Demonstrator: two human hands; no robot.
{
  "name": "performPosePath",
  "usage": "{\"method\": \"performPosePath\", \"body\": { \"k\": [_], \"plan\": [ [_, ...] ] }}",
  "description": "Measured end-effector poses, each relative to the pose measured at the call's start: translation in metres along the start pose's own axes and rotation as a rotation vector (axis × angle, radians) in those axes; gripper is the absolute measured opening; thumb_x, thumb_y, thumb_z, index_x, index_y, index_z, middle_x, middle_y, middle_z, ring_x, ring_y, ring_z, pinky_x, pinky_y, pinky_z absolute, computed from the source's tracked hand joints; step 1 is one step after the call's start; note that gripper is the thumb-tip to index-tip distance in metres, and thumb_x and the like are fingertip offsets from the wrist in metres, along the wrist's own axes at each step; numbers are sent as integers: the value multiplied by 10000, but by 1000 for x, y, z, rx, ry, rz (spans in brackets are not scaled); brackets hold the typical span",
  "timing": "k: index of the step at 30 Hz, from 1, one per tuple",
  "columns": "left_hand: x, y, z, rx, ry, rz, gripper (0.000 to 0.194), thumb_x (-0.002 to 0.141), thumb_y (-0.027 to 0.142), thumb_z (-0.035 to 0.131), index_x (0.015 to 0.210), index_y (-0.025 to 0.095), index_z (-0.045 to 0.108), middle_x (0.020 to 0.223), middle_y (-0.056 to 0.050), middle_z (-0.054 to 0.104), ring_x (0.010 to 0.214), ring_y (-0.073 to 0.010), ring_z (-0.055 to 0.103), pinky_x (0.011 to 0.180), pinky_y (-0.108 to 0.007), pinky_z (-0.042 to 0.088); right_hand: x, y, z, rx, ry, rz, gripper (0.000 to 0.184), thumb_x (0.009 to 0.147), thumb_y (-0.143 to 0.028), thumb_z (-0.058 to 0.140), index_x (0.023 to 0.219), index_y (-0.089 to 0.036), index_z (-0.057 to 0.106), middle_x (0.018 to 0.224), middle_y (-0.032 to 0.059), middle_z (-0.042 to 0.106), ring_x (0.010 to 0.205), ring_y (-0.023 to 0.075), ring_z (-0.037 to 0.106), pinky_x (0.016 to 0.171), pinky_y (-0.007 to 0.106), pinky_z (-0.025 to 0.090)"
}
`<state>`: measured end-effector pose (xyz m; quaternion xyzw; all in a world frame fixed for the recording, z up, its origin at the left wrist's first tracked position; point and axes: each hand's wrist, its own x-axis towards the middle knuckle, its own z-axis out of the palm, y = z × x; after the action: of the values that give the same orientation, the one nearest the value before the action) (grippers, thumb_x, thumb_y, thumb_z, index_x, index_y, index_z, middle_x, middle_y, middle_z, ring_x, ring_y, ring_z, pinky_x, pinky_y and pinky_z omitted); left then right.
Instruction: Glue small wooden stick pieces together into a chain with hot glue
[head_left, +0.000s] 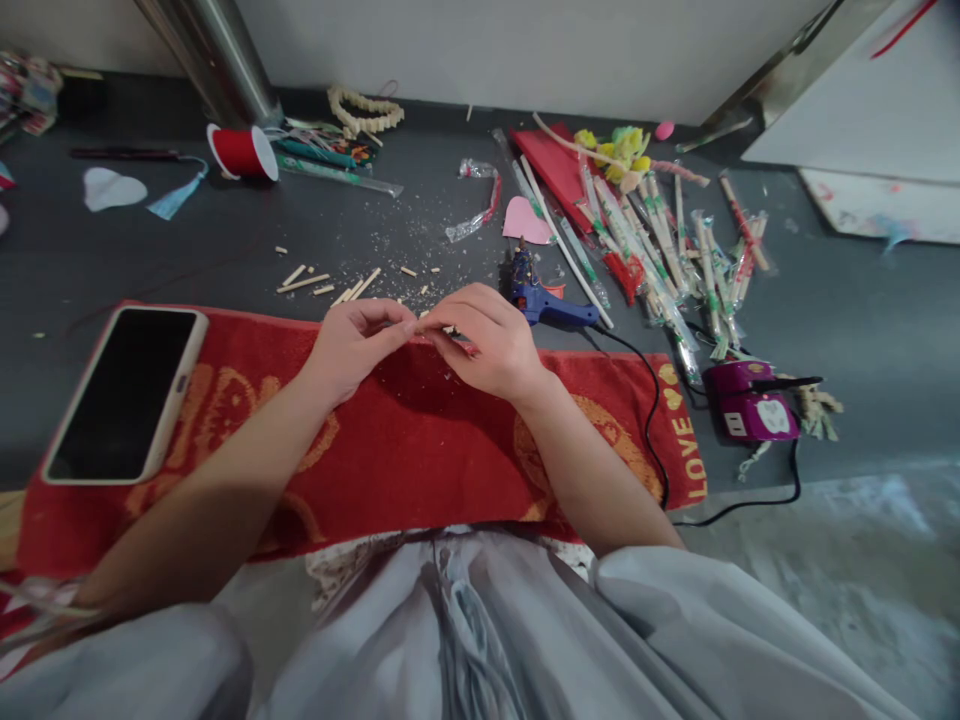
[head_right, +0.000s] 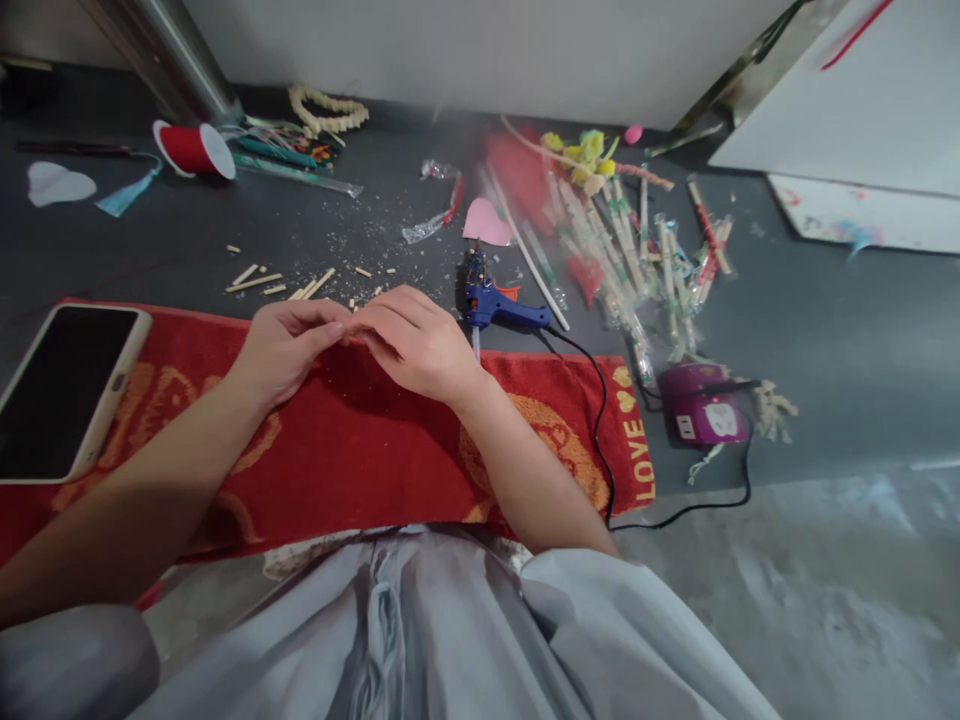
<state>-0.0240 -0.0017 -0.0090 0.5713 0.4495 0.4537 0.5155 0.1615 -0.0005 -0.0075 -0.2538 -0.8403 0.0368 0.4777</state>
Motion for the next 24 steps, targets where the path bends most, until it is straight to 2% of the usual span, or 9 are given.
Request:
{"method": "performPosePath", "body": {
  "k": [5, 11, 17, 24],
  "plan": [
    [-1, 1, -1, 39, 71, 177, 167, 712, 364, 743, 649, 218, 694, 705, -25, 682, 665, -144, 599, 637, -299, 481, 4, -4, -2, 72, 66, 58, 29, 926, -209, 609, 922, -183, 622, 815, 26, 709, 778, 126, 657, 744, 269, 545],
    [-5, 6, -3, 253, 112, 477, 91, 806, 306, 693, 735, 249, 693, 781, -27, 697, 741, -158, 635, 717, -339, 511, 5, -5, -4, 171, 23, 185, 142, 903, -314, 658, 887, -173, 659, 800, 20, 726, 744, 109, 661, 740, 249, 544],
    [-6, 2, -4, 383, 132, 631, 88, 843, 389, 681, 822, 304, 688, 828, -19, 697, 783, -178, 665, 733, -365, 537, 4, -5, -3, 258, 9, 245, 129, 889, -299, 676, 897, -171, 688, 842, 28, 744, 769, 106, 679, 747, 238, 551],
    [-5, 2, -4, 429, 163, 798, 98, 779, 246, 730, 874, 257, 709, 843, -20, 716, 767, -163, 669, 708, -328, 547, 4, -6, -3, 262, 23, 234, 105, 887, -283, 680, 886, -178, 688, 825, 12, 747, 762, 101, 678, 752, 234, 543]
  ]
}}
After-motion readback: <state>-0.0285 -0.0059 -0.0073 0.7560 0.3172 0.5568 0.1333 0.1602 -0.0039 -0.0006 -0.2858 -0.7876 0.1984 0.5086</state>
